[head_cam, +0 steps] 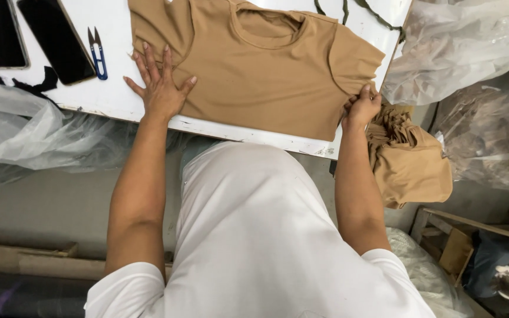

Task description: Folding tan-colored t-shirts on a white work table and stacking them for packaging.

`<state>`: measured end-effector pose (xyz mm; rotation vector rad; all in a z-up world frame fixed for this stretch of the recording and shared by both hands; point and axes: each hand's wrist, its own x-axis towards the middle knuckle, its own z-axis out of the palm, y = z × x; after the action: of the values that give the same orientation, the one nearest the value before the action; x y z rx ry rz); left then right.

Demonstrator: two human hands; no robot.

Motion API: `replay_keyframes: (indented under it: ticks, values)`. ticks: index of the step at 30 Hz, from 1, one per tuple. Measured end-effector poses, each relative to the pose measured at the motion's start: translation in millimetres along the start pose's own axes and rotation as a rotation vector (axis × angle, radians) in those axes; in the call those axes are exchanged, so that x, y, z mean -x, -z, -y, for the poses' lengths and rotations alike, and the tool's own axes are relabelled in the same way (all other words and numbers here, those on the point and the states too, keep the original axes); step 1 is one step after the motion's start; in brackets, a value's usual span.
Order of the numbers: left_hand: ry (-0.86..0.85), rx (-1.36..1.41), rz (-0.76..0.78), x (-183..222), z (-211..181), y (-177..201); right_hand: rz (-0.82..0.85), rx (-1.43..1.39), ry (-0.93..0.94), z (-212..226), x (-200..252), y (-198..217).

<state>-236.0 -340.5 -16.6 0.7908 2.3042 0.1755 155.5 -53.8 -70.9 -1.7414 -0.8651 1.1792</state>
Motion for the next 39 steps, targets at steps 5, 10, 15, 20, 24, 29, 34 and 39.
replay_keyframes:
  ticks: [5, 10, 15, 20, 24, 29, 34, 39]
  values:
    - [-0.055, 0.135, -0.213, -11.0, 11.7, -11.0, 0.034, -0.345, -0.135, -8.3, -12.5, 7.5]
    - [0.012, 0.234, -0.772, -75.7, 63.4, -31.1, -0.023, 0.036, 0.324, 0.6, 20.9, -0.5]
    - [0.161, 0.267, -0.656, -107.6, 58.2, -13.9, 0.408, 0.277, 0.863, 17.8, 92.9, -32.5]
    - [-0.544, 0.594, -1.004, -75.5, -8.7, 1.1, 0.648, 0.334, 0.646, -1.4, 136.8, -56.6]
    - [-0.611, 0.28, -0.888, -30.3, -63.0, -16.9, 0.684, 0.379, 0.693, -21.1, 146.2, -59.4]
    - [-0.767, 0.185, -0.656, -44.0, -34.1, -101.6, 0.441, 0.707, 1.204, -50.1, 140.1, -59.2]
    - [-0.707, 0.131, -0.727, -50.7, -20.4, -96.2, 0.354, 0.759, 1.216, -56.9, 135.9, -63.5]
    - [-0.791, 0.184, -0.681, -53.9, -23.0, -82.8, 0.273, 0.858, 1.195, -58.7, 138.9, -62.0]
